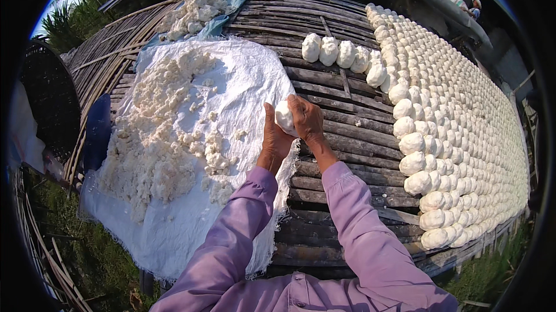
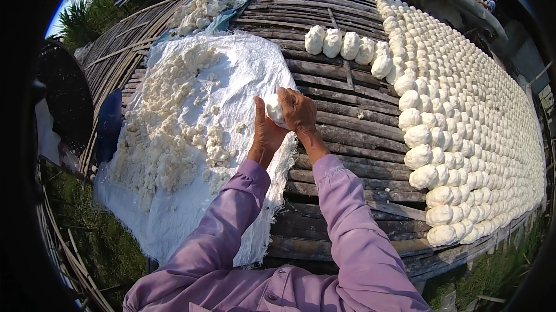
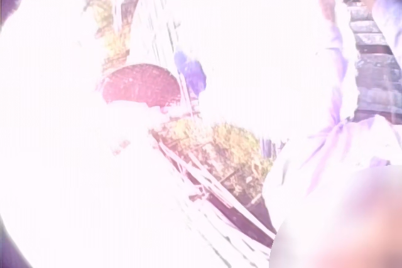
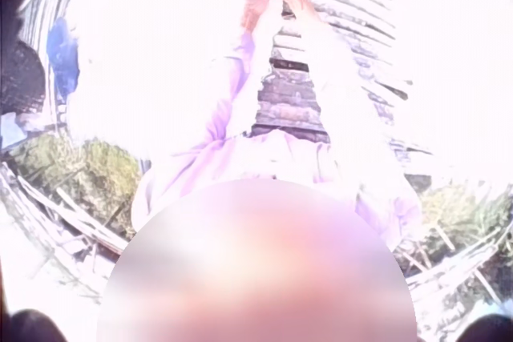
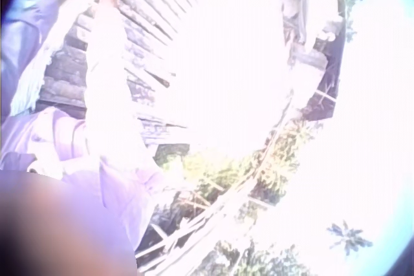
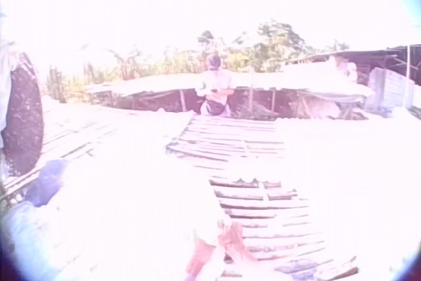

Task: The person repeatedly scoops portions of white dough from a pile on a cloth, rolls them into balls between both hands, and places each ball onto a bamboo rack. The process continues throughout the clip, forming a growing row of dough balls.

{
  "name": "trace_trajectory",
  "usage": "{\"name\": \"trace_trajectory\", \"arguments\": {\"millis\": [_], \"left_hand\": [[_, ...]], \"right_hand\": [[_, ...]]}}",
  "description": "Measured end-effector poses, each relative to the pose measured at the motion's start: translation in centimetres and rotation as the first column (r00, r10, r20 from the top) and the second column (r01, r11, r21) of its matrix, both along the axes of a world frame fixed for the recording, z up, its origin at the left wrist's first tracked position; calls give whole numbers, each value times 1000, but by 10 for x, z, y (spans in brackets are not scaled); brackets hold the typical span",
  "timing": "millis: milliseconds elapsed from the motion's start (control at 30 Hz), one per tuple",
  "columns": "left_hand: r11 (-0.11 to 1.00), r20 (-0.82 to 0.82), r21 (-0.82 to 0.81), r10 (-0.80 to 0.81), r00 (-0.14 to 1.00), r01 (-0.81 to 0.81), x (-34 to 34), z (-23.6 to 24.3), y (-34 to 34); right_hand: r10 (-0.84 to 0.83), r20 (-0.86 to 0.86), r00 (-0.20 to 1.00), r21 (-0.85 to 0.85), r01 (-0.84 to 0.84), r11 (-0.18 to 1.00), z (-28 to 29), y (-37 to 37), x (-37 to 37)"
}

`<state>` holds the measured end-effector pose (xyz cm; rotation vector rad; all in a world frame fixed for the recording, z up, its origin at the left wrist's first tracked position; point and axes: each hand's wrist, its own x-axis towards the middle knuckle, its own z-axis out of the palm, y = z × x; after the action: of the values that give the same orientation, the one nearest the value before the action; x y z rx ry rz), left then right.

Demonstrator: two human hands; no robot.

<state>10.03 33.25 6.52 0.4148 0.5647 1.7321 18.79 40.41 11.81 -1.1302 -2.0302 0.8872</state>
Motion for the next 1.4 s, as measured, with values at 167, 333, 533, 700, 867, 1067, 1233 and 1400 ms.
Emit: {"name": "trace_trajectory", "arguments": {"millis": [167,333,533,700,867,1067,1233,1400], "left_hand": [[999,-15,-44,29,999,-29,-10,-9,27],[981,207,-187,80,975,-41,-17,-15,69],[993,-13,-45,-111,994,110,-9,-14,89],[988,-147,-7,-152,977,153,-5,-13,121],[979,-40,-90,-184,982,180,3,-6,144],[999,-356,-36,-33,934,22,-30,1,98],[997,-579,-6,64,813,-83,-63,-4,24],[964,-623,-62,165,765,-258,-84,-11,-28]], "right_hand": [[-66,-510,858,110,141,984,-11,30,-2],[-23,-333,943,96,58,994,1,43,4],[-23,-535,845,-150,-68,986,-21,94,11],[116,-480,870,-20,-142,990,-53,130,38],[-91,-706,703,-361,-245,900,-56,185,82],[-355,-687,634,-411,65,909,-73,279,135],[-427,-415,803,1,470,883,-95,336,146],[-560,-16,828,403,518,754,-124,356,123]]}}
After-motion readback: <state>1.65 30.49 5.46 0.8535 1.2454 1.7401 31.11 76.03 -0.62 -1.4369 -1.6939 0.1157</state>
